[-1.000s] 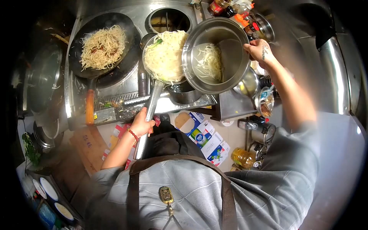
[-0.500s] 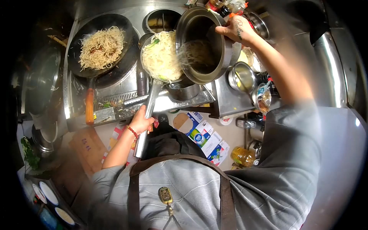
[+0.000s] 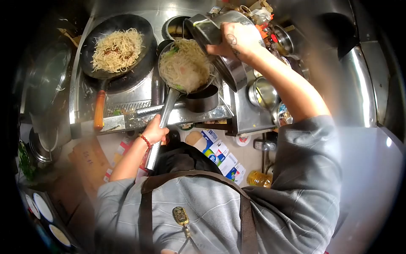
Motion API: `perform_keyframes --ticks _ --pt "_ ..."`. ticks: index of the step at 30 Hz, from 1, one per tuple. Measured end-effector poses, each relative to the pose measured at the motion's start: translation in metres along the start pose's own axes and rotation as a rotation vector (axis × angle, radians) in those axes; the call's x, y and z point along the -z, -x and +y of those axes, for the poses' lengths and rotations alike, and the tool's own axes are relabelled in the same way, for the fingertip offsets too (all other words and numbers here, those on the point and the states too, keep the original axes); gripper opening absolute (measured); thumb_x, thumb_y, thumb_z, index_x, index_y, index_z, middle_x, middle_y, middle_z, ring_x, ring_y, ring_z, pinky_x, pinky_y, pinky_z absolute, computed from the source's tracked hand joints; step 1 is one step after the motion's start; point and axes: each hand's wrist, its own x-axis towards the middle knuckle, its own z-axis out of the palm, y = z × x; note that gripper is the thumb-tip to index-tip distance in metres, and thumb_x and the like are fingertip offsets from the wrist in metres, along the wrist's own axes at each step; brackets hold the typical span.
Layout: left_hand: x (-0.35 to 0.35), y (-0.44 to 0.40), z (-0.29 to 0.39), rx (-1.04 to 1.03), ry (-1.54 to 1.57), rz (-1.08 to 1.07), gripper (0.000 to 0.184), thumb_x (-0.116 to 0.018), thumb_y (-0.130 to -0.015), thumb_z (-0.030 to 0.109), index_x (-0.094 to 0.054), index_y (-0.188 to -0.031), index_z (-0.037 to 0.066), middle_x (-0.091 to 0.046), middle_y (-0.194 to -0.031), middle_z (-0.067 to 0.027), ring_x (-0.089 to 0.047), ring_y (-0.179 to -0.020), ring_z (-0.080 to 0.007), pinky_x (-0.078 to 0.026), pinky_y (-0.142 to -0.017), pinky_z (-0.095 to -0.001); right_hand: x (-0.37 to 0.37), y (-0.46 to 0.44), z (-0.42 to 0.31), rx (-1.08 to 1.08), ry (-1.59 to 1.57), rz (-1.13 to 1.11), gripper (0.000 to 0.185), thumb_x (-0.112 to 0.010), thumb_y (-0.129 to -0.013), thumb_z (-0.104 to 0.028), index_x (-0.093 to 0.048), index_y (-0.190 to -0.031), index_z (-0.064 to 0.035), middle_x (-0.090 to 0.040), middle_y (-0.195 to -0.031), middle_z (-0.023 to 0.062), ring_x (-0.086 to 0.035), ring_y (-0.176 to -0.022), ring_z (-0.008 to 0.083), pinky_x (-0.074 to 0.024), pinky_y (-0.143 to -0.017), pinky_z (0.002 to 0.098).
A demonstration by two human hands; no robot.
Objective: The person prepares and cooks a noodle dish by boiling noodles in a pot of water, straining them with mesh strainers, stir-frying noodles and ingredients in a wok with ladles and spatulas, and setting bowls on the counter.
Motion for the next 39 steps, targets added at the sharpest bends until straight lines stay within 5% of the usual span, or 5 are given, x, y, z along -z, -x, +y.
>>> perform_keyframes --ticks 15,18,22,31,39 --pt "0.002 -0.01 -0.025 -0.035 0.024 -0.021 0.036 -0.057 -0.074 -0.001 -0.035 -0.103 -0.002 -0.053 -0.066 -0.0123 -0.053 -0.041 -0.0177 -0.044 -0.035 -0.0327 -0.062 -0.163 0.193 -0.198 0.03 0.091 0.044 -0.052 -0.079 -0.041 -0.063 -0.076 0.0007 -0.059 -0.076 0.0254 -0.06 -0.074 0.0392 -0.049 -0.066 0.0416" --pt "0.01 -0.008 -0.026 -0.031 0.004 -0.048 0.032 -0.059 -0.075 0.002 -0.036 -0.097 0.002 -0.049 -0.066 -0.0083 -0.052 -0.048 -0.016 -0.043 -0.042 -0.0301 -0.112 -0.181 0.178 -0.831 -0.998 -0.086 0.026 -0.045 -0.083 -0.013 -0.056 -0.088 0.0099 -0.063 -0.079 0.0235 -0.065 -0.067 0.0351 -0.0539 -0.055 0.0465" --pt "0.021 -0.007 -0.032 -0.159 -0.188 -0.016 0.035 -0.063 -0.073 0.01 -0.038 -0.096 0.003 -0.047 -0.069 -0.0104 -0.053 -0.063 -0.0217 -0.044 -0.057 -0.0331 -0.204 -0.213 0.175 -0.874 -1.475 -0.038 0.02 -0.041 -0.084 -0.008 -0.053 -0.083 0.0085 -0.06 -0.075 0.0254 -0.063 -0.06 0.0379 -0.0543 -0.051 0.0496" --pt "0.033 0.008 -0.012 -0.015 -0.32 -0.072 0.04 -0.064 -0.073 0.018 -0.04 -0.1 0.002 -0.057 -0.08 -0.0206 -0.06 -0.077 -0.0349 -0.046 -0.063 -0.0389 -0.322 -0.213 0.143 -1.005 -1.017 0.098 0.021 -0.047 -0.074 -0.006 -0.058 -0.081 0.0099 -0.062 -0.08 0.0255 -0.064 -0.072 0.0373 -0.0502 -0.054 0.0458" --pt "0.031 0.017 0.003 -0.058 -0.275 -0.122 0.051 -0.062 -0.076 0.017 -0.038 -0.118 0.002 -0.057 -0.098 -0.0222 -0.06 -0.089 -0.0348 -0.048 -0.071 -0.0377 -0.309 -0.251 0.161 -0.512 -0.483 0.044 0.039 -0.058 -0.079 -0.025 -0.055 -0.109 -0.0007 -0.06 -0.099 0.0238 -0.058 -0.093 0.0392 -0.047 -0.081 0.0425"
